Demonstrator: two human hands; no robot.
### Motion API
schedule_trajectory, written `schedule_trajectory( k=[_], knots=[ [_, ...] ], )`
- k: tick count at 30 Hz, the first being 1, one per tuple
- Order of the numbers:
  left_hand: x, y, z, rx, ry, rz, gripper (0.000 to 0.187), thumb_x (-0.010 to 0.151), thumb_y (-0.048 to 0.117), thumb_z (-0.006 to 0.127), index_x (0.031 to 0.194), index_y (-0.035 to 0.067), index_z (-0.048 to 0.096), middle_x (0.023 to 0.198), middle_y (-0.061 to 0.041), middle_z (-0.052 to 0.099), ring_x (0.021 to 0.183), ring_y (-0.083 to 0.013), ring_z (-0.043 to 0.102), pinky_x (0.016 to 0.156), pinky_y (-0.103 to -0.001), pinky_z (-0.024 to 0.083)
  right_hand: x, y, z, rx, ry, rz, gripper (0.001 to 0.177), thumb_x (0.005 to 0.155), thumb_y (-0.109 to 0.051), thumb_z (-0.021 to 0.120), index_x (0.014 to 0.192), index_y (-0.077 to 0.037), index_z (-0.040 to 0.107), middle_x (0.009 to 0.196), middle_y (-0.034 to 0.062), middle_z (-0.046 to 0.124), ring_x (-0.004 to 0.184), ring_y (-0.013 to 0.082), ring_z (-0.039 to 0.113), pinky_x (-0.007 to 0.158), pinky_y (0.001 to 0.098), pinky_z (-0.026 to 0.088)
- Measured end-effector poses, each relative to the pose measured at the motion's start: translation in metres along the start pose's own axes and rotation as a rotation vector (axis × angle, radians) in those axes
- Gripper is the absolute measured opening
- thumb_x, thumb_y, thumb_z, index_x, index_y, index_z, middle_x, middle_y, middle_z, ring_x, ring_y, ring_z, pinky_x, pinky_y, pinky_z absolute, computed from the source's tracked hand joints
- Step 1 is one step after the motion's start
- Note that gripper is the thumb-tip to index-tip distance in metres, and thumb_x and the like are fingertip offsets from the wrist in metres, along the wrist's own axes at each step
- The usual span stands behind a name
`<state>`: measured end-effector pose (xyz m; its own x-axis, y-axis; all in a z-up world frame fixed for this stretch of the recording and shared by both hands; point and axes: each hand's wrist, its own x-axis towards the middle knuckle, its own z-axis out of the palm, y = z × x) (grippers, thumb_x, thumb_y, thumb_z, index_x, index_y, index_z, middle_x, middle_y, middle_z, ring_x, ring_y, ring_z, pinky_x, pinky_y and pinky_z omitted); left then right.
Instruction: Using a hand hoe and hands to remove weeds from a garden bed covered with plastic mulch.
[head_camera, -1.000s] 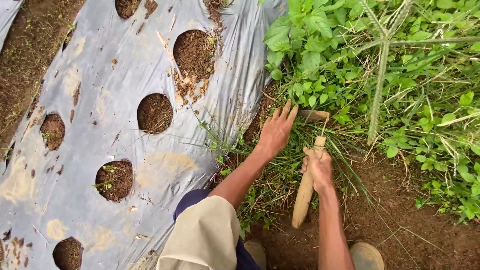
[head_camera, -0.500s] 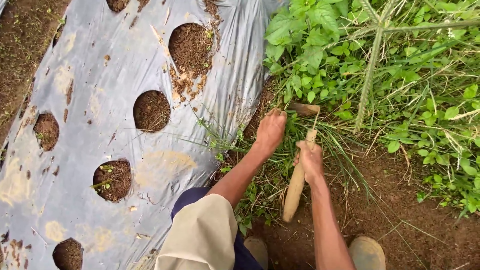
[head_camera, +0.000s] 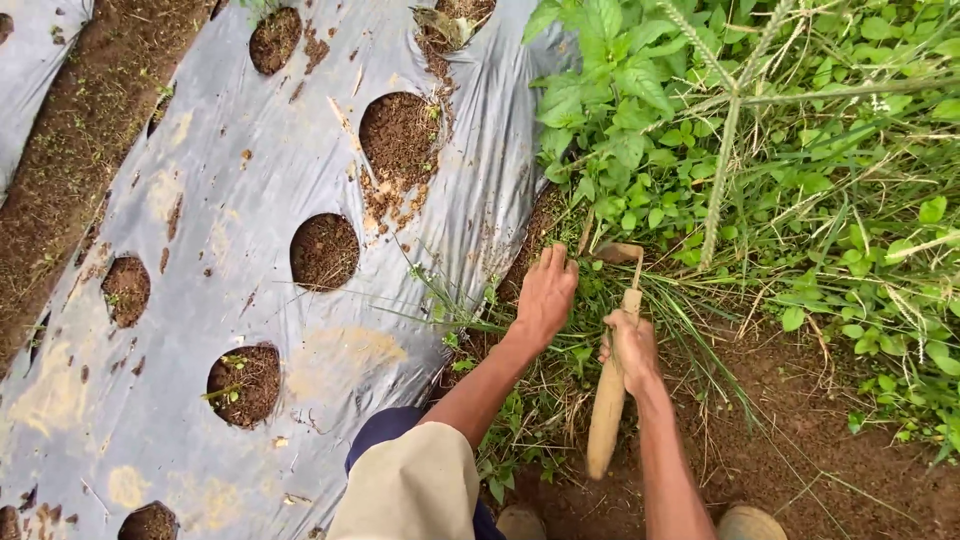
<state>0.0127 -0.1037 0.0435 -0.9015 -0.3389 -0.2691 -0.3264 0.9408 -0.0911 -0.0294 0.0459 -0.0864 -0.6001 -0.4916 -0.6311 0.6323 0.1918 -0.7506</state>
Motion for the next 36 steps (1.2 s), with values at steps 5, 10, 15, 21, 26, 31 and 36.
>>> schedule_trajectory(
  k=[5, 10, 15, 21, 26, 31, 36],
  knots=[
    [-0.016, 0.009, -0.009, 0.036, -0.106, 0.148, 0.066, 0.089, 0.001, 0.061, 0.150, 0.019, 0.048, 0.156, -0.016, 0.045, 0.145, -0.0341, 0.043, 0.114, -0.049, 0.044, -0.023, -0.026, -0.004, -0.055, 0.043, -0.058, 0.018, 0.095, -0.025, 0.059, 0.084, -0.011, 0.055, 0.055, -0.0006, 0.050, 0.045, 0.0140, 0.054, 0.047, 0.0329, 0.052],
    [-0.013, 0.000, 0.002, 0.131, -0.201, 0.096, 0.061, 0.089, -0.002, 0.057, 0.147, 0.018, 0.052, 0.154, -0.012, 0.049, 0.145, -0.0305, 0.043, 0.116, -0.044, 0.039, -0.033, -0.054, 0.013, 0.171, 0.091, -0.110, 0.028, 0.099, -0.035, 0.061, 0.085, -0.015, 0.048, 0.056, -0.0007, 0.046, 0.045, 0.0107, 0.051, 0.046, 0.0295, 0.052],
    [-0.022, -0.002, -0.003, 0.131, -0.070, 0.134, 0.048, 0.093, -0.011, 0.046, 0.132, 0.011, 0.064, 0.135, -0.013, 0.066, 0.135, -0.0225, 0.057, 0.121, -0.038, 0.038, -0.020, -0.025, 0.029, 0.125, 0.035, 0.006, 0.022, 0.094, -0.026, 0.060, 0.081, -0.014, 0.049, 0.052, 0.0030, 0.048, 0.042, 0.0135, 0.052, 0.044, 0.0341, 0.053],
    [0.006, -0.021, 0.091, -0.425, 0.031, -0.094, 0.034, 0.103, 0.000, 0.040, 0.125, 0.003, 0.066, 0.128, -0.024, 0.067, 0.129, -0.0266, 0.063, 0.120, -0.040, 0.043, -0.022, -0.041, 0.019, 0.075, 0.037, -0.029, 0.021, 0.098, -0.026, 0.060, 0.083, -0.013, 0.052, 0.055, 0.0008, 0.051, 0.044, 0.0133, 0.053, 0.045, 0.0318, 0.053],
    [0.002, -0.014, 0.067, -0.404, 0.083, -0.092, 0.032, 0.099, -0.006, 0.046, 0.121, -0.002, 0.069, 0.124, -0.030, 0.068, 0.119, -0.0390, 0.068, 0.105, -0.049, 0.056, -0.020, -0.036, 0.027, 0.057, 0.038, -0.028, 0.018, 0.098, -0.027, 0.059, 0.091, -0.011, 0.055, 0.061, 0.0015, 0.054, 0.047, 0.0134, 0.054, 0.048, 0.0313, 0.055],
    [0.000, -0.012, 0.059, -0.395, 0.098, -0.112, 0.033, 0.098, -0.007, 0.047, 0.122, -0.003, 0.069, 0.123, -0.032, 0.067, 0.117, -0.0404, 0.069, 0.102, -0.050, 0.057, -0.016, -0.021, 0.010, -0.101, 0.070, -0.021, 0.016, 0.099, -0.021, 0.058, 0.090, -0.007, 0.058, 0.061, 0.0040, 0.055, 0.047, 0.0165, 0.056, 0.048, 0.0340, 0.054],
    [-0.004, -0.012, 0.067, -0.381, 0.162, -0.114, 0.032, 0.093, -0.008, 0.053, 0.117, -0.002, 0.072, 0.121, -0.029, 0.069, 0.113, -0.0424, 0.069, 0.088, -0.051, 0.062, -0.034, -0.051, 0.025, 0.161, 0.109, -0.157, 0.022, 0.098, -0.024, 0.059, 0.080, -0.014, 0.051, 0.055, -0.0001, 0.048, 0.045, 0.0106, 0.052, 0.046, 0.0298, 0.053]
  ],
)
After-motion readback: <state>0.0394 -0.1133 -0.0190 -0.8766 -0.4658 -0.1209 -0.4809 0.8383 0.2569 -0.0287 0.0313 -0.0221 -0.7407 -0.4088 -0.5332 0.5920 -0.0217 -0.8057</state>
